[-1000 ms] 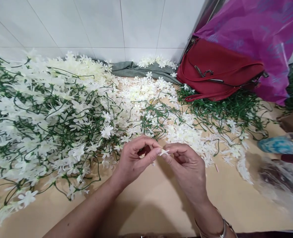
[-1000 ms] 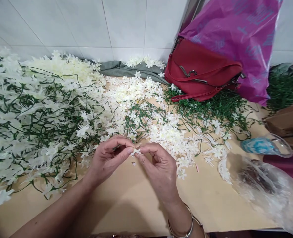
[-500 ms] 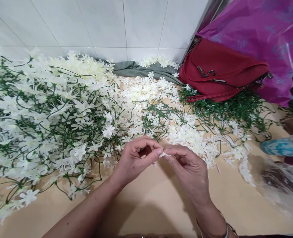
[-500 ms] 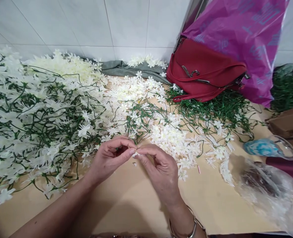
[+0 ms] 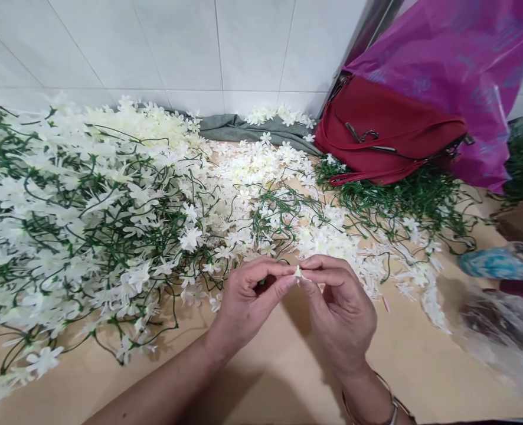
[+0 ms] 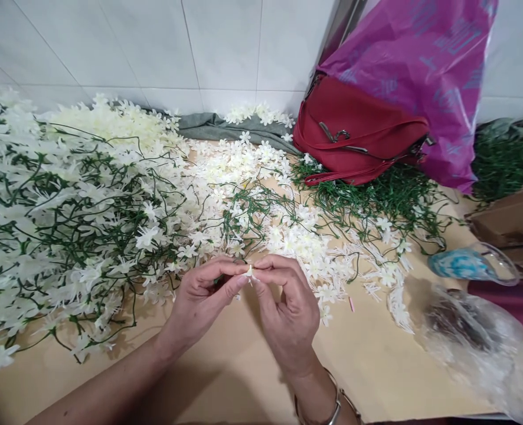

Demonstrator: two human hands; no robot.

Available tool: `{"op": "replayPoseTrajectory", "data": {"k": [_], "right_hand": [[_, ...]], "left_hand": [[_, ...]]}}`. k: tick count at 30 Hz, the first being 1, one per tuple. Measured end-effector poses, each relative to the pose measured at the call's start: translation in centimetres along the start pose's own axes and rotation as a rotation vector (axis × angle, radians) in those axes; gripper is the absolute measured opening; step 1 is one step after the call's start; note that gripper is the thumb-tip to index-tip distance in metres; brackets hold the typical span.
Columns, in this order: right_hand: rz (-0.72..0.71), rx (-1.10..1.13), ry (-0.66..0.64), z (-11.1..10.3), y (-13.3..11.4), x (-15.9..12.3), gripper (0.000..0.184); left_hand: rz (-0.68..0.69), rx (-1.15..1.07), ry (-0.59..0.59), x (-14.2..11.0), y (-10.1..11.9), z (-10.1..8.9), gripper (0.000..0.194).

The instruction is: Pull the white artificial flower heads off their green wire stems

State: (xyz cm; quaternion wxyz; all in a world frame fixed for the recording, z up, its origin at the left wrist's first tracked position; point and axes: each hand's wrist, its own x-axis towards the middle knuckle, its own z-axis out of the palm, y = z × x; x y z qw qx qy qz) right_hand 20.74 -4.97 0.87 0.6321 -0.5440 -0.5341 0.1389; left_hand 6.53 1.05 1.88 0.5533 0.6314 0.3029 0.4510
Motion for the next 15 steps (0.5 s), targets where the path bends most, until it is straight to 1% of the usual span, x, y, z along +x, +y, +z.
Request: {"op": "replayPoseTrajectory", "data": {"k": [3, 5, 8, 11, 13, 15], "right_hand": [[0.008, 0.012, 0.013, 0.3, -0.1, 0.1, 0.019], [0.045, 0.069, 0.038, 0.4, -0.4, 0.4, 0.016], [0.14, 0.148, 0.085, 0.2, -0.6, 1.0, 0.012], [0.246, 0.194, 0.104, -0.3, -0.3, 1.4, 0.01], [0.321, 0.239, 0.081, -0.6, 0.0, 1.4, 0.01], [0.402, 0.277, 0.039, -0.8, 0.4, 1.4, 0.011]], "left_hand": [[-0.049, 0.005, -0.008, -0.1, 0.1, 0.1, 0.014], [-0.083, -0.01, -0.019, 0.0, 0.3, -0.1, 0.018], [-0.108, -0.132, -0.024, 0.3, 0.6, -0.6, 0.024], [-0.105, -0.291, -0.002, 0.8, 0.4, -1.1, 0.024], [-0.135, -0.367, -0.006, 1.1, 0.0, -1.4, 0.032], [-0.183, -0.399, -0.025, 1.3, -0.2, -1.5, 0.037]]}}
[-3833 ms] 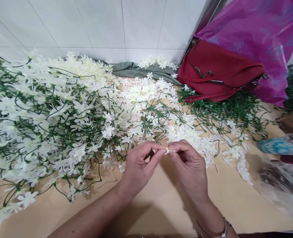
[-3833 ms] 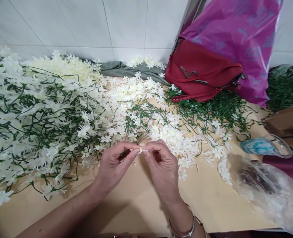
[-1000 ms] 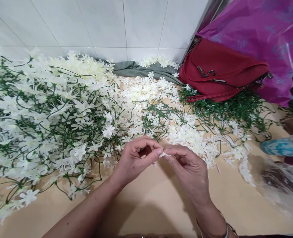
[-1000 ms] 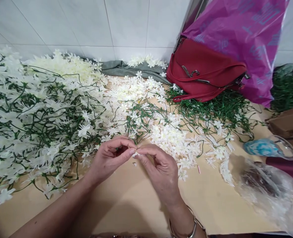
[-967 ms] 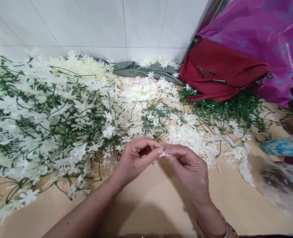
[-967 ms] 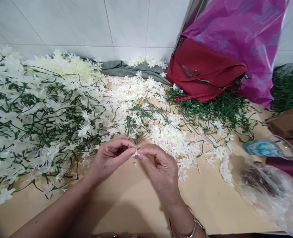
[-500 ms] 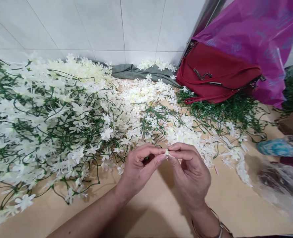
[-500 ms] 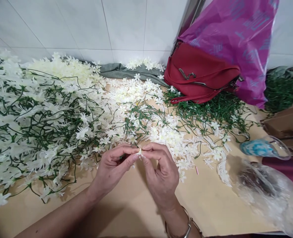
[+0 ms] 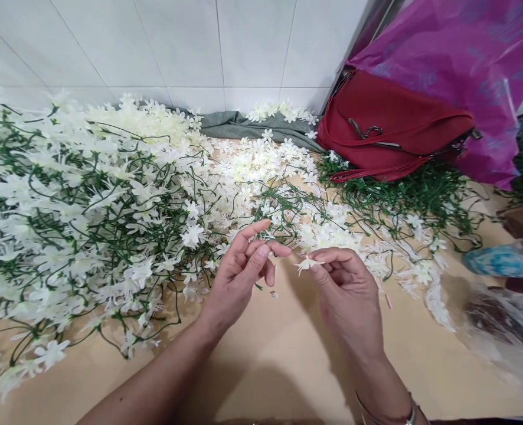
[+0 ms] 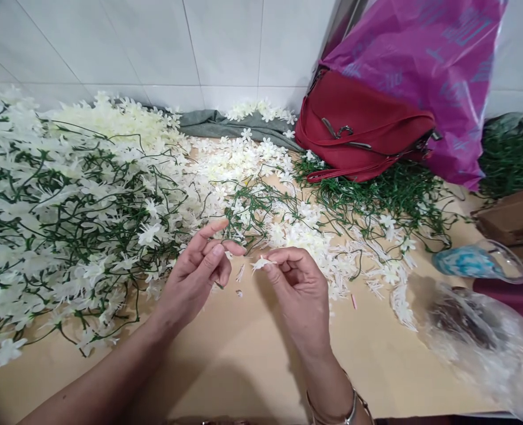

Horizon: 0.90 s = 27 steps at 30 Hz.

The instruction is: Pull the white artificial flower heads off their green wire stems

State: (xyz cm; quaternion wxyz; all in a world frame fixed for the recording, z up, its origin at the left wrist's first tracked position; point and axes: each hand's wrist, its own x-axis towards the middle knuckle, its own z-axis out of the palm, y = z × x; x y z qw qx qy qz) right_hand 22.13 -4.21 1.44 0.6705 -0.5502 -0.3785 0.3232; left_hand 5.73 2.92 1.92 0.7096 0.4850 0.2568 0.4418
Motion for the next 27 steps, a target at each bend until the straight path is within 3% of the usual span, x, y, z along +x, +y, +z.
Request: {"op": "replayPoseTrajectory", "data": {"k": [6, 14, 27], "right_hand": [[0.16, 0.1, -0.079, -0.1, 0.1, 0.3, 0.021], [0.398, 0.34, -0.188, 0.6, -0.1, 0.3, 0.019], [0.407, 0.406, -0.205, 0.9, -0.3, 0.3, 0.02]], "left_hand": [[-0.048, -0.037, -0.056, 0.1, -0.3, -0.1, 0.02], [-0.129, -0.105, 0.022, 0.0, -0.8, 0.1, 0.017], [-0.242, -0.269, 0.092, 0.0, -0.4, 0.9, 0.026]]}}
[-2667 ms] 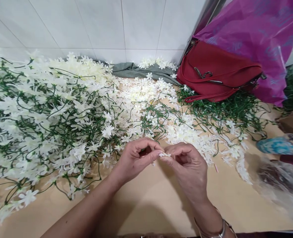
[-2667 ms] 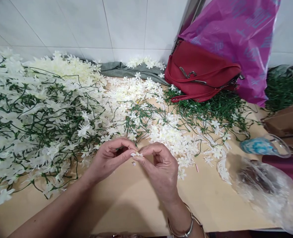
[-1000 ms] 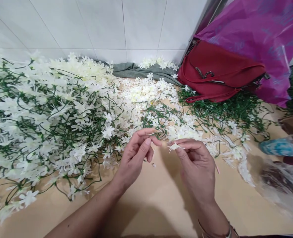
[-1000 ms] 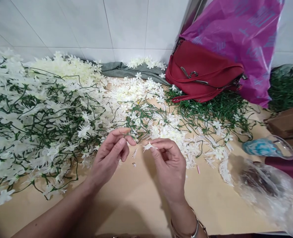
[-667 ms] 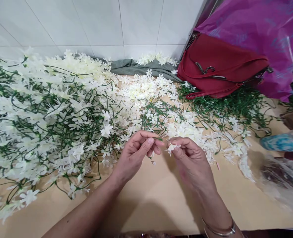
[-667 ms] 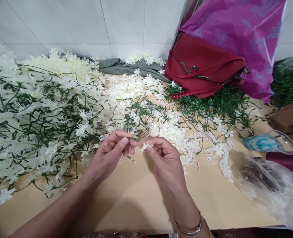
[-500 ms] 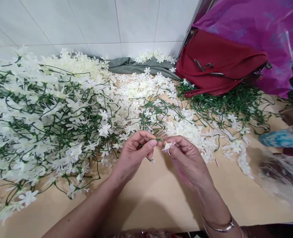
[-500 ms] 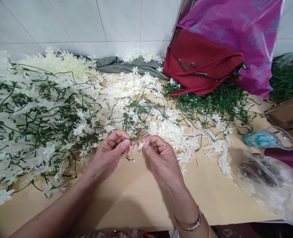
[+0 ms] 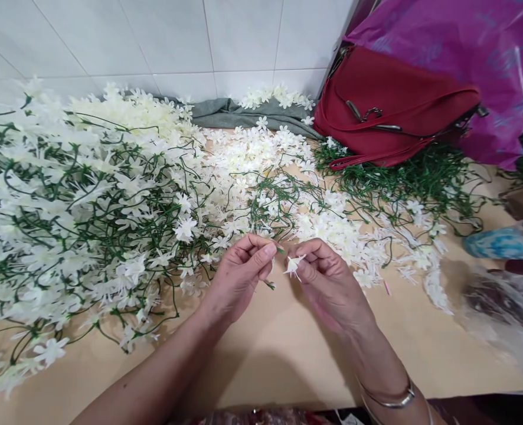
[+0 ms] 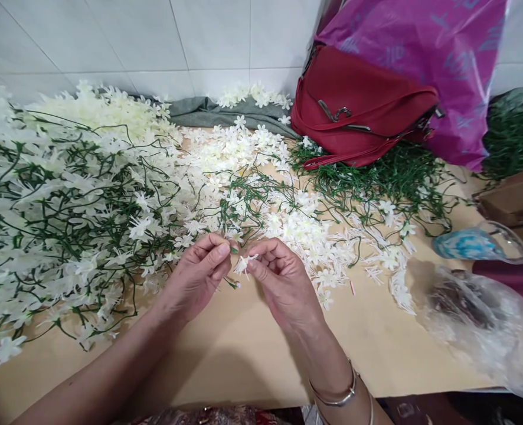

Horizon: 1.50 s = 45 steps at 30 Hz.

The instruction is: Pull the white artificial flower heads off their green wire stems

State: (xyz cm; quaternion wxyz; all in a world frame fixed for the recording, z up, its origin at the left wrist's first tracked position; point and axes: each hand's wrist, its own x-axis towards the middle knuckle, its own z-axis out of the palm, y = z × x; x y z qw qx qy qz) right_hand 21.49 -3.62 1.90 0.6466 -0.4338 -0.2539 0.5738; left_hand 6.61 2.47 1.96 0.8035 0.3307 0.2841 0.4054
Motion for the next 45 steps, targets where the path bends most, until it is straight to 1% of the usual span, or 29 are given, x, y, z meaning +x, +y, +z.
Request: {"op": "replayPoseTrajectory", "data": {"k": [5, 11, 17, 19, 26, 31, 35, 37, 39, 42, 45], "right_hand": [[-0.008, 0.017, 0.018, 0.3, -0.1, 0.1, 0.022], [0.007, -0.002, 0.028, 0.2, 0.0, -0.1, 0.024], [-0.075, -0.029, 0.033, 0.3, 0.1, -0.2, 0.019], [-0.082, -0.041, 0.029, 0.3, 0.2, -0.3, 0.017], [-0.022, -0.013, -0.012, 0.3, -0.1, -0.3, 0.019], [0.004, -0.011, 0.017, 0.4, 0.0, -0.4, 0.022], [0.025, -0.009, 0.028, 0.4, -0.1, -0.3, 0.023], [0.028, -0.008, 0.022, 0.3, -0.3, -0.2, 0.023], [0.018, -0.017, 0.027, 0.2, -0.5, -0.2, 0.023], [0.009, -0.052, 0.04, 0.0, -0.7, -0.1, 0.023], [0.03, -0.079, 0.041, -0.1, -0.8, -0.1, 0.024]], "left_hand": [[-0.031, 0.04, -0.019, -0.1, -0.2, 0.0, 0.028], [-0.012, 0.099, -0.023, -0.2, -0.4, -0.2, 0.026], [-0.004, 0.112, -0.03, -0.2, -0.7, -0.2, 0.025], [0.014, 0.112, -0.025, -0.2, -0.8, -0.3, 0.024], [0.063, 0.167, -0.051, -0.2, -0.9, -0.7, 0.019], [0.092, 0.146, -0.062, -0.2, -0.9, -0.5, 0.019], [0.098, 0.183, -0.054, -0.1, -1.0, -0.3, 0.021], [0.109, 0.243, -0.05, -0.2, -0.8, -0.3, 0.02], [0.152, 0.35, -0.049, -0.2, -0.3, -0.2, 0.017], [0.277, 0.571, -0.066, -0.3, 0.5, -0.1, 0.01], [0.398, 0.767, -0.091, -0.3, 1.2, -0.1, 0.009]]}}
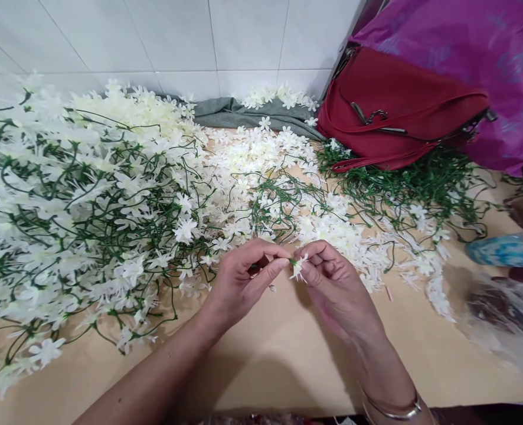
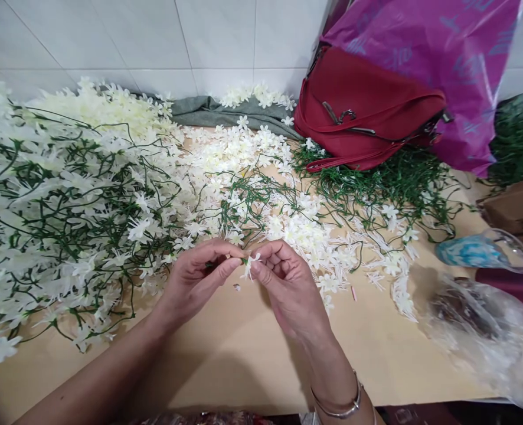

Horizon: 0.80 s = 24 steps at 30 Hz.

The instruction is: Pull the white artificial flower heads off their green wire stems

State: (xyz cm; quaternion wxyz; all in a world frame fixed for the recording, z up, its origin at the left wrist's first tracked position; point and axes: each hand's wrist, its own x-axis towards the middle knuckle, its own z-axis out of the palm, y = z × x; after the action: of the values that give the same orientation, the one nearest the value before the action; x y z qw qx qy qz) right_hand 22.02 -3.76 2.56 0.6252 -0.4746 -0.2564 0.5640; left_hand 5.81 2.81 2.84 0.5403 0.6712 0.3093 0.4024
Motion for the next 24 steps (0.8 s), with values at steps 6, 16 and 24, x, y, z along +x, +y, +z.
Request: {"op": "replayPoseTrajectory", "data": {"k": [6, 16, 24], "right_hand": [[0.057, 0.027, 0.0, 0.0, 0.0, 0.0, 0.024], [0.106, 0.028, -0.014, -0.1, 0.0, 0.2, 0.024], [0.122, 0.021, -0.052, -0.3, 0.3, 0.2, 0.024]], "left_hand": [[-0.083, -0.035, -0.054, -0.3, -0.6, -0.1, 0.014], [-0.125, -0.14, -0.074, -0.8, -1.0, 0.2, 0.018], [-0.155, -0.165, -0.058, -1.1, -1.5, 0.5, 0.019]]}}
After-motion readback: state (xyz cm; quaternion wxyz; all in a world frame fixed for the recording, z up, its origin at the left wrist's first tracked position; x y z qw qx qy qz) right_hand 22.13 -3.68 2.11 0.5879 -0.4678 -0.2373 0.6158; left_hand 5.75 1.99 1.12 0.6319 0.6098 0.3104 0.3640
